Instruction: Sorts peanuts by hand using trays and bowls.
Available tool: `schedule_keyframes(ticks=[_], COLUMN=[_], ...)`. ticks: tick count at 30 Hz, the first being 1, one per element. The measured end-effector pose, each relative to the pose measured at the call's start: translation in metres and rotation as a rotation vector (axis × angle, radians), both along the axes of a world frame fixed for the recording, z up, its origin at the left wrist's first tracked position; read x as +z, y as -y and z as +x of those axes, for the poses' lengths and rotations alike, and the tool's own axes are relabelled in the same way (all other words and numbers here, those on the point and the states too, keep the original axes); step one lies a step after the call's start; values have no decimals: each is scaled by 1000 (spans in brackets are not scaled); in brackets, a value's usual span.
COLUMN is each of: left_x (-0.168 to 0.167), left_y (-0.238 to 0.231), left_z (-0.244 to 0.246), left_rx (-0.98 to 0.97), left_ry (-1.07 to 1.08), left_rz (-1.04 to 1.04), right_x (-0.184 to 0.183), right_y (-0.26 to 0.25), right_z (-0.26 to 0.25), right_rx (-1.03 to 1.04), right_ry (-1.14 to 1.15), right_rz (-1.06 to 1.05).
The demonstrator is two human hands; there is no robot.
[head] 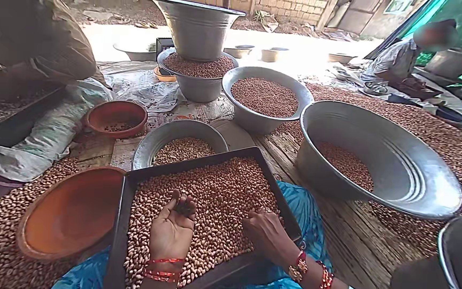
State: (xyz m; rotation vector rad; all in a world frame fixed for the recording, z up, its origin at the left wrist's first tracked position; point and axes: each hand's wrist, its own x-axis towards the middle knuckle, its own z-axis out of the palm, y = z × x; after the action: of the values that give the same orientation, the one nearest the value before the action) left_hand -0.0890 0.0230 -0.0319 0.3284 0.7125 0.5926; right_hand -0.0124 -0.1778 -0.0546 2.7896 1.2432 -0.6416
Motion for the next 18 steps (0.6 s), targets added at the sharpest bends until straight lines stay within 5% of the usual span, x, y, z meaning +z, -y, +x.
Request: schedule_keyframes(ticks=[18], left_x=[0], left_y=[-1], left_z=[-2], left_rx=[-4], left_ry=[1], left_rz=[14], right_x=[13], right_y=[-13], right_z=[-2], right_rx=[-12], right_ry=[-104], right_rz=[-196])
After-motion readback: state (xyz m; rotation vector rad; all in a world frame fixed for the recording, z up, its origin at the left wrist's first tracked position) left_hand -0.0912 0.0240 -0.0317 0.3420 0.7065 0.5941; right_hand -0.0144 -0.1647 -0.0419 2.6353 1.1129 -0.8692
